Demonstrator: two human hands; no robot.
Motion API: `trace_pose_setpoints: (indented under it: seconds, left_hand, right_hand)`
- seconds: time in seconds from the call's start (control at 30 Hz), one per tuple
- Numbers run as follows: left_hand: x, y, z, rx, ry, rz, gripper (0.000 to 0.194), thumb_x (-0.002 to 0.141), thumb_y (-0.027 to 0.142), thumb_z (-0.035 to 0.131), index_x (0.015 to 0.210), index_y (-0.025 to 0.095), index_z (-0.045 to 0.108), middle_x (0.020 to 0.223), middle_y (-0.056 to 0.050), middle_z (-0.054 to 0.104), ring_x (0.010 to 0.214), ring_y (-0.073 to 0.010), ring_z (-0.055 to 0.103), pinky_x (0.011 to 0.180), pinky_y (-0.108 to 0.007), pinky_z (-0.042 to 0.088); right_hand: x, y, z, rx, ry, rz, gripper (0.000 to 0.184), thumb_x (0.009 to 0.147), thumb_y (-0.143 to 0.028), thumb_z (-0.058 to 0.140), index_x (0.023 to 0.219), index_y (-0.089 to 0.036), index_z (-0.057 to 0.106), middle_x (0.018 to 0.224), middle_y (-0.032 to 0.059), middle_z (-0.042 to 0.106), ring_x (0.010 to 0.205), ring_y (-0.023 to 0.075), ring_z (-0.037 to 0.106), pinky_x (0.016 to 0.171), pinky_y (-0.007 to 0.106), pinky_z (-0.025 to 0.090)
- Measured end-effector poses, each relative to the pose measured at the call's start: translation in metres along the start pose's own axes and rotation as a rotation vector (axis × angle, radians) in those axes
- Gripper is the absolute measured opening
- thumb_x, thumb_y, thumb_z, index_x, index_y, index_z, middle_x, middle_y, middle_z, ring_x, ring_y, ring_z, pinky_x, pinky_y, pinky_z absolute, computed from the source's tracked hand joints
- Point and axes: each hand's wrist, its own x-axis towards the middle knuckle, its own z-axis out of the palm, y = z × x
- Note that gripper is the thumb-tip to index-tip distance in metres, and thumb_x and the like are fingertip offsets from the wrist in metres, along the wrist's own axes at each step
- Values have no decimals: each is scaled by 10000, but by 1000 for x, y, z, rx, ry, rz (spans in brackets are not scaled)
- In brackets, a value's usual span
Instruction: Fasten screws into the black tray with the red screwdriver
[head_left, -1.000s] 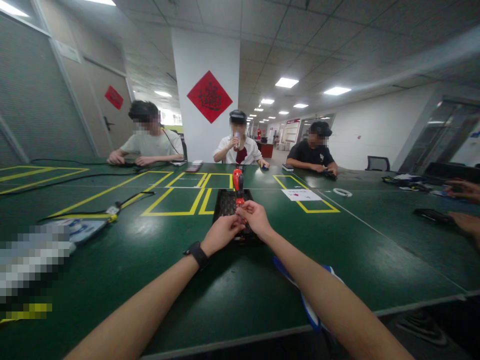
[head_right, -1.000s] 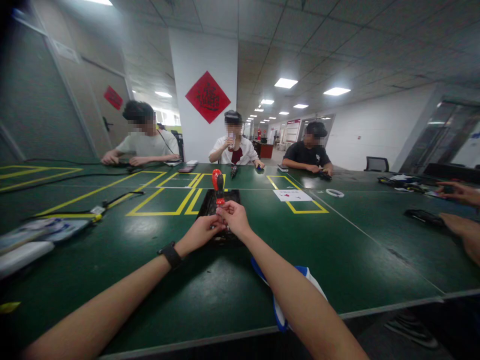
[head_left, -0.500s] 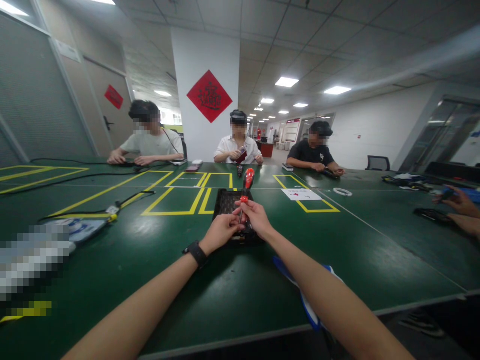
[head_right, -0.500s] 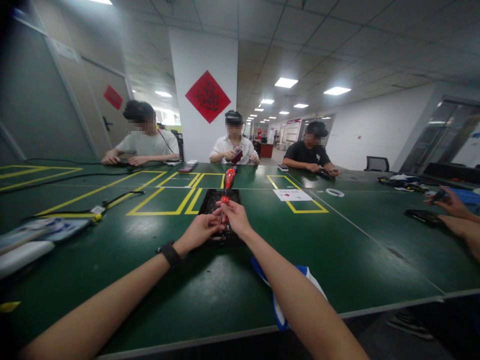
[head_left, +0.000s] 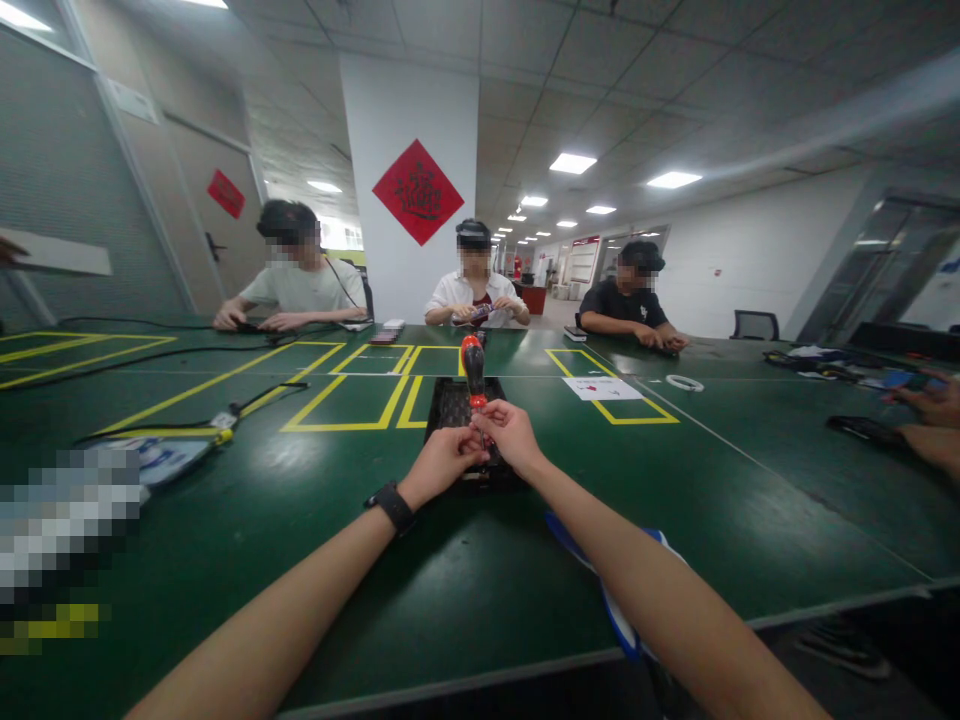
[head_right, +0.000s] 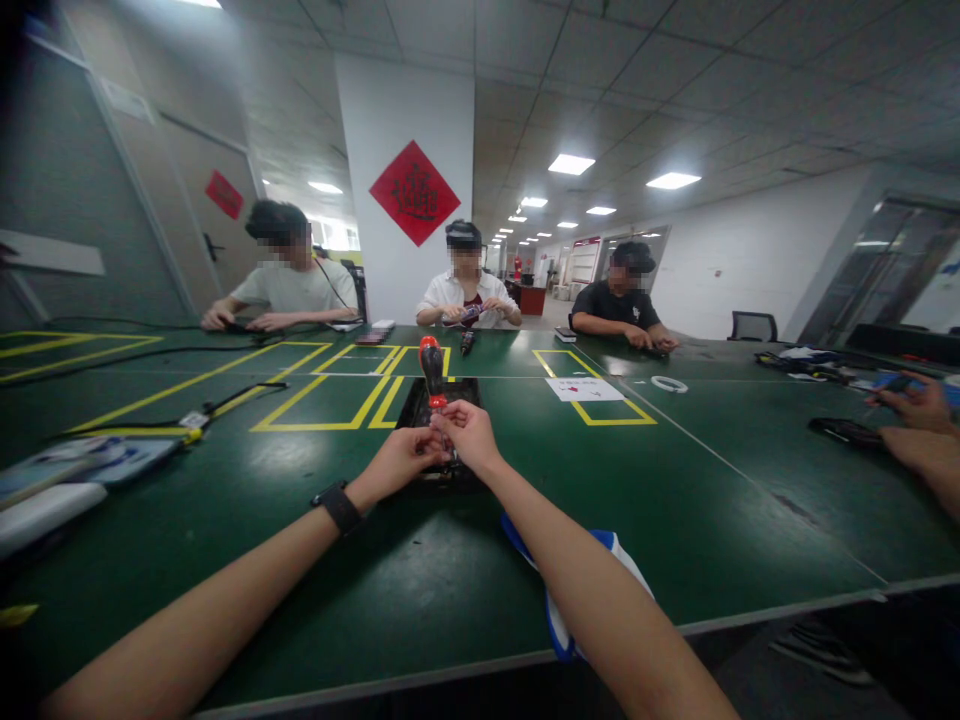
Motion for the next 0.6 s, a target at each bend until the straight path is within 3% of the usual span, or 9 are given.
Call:
trace_pose_setpoints:
  seconds: [0.37,0.6]
  left_hand:
    - [0,5,-1,-68,-19,-5,153,697,265,589,732,116,583,635,-11,616,573,-105,552,569,-210,437]
    - [1,0,0,-109,-44,0,112,720,174,526,795,115,586,780,-58,666,710,-143,619,668,-251,475]
  right_hand:
    - [-2,-7,1,2,-4,46,263,654,-384,637,764,-165,541,646,-8,603,457,65,468,458,203,388]
    - [-4,-12,1,23,-53,27,254,694,-379,599,809,-153,601,697,19,627,463,57,453,448,197,370]
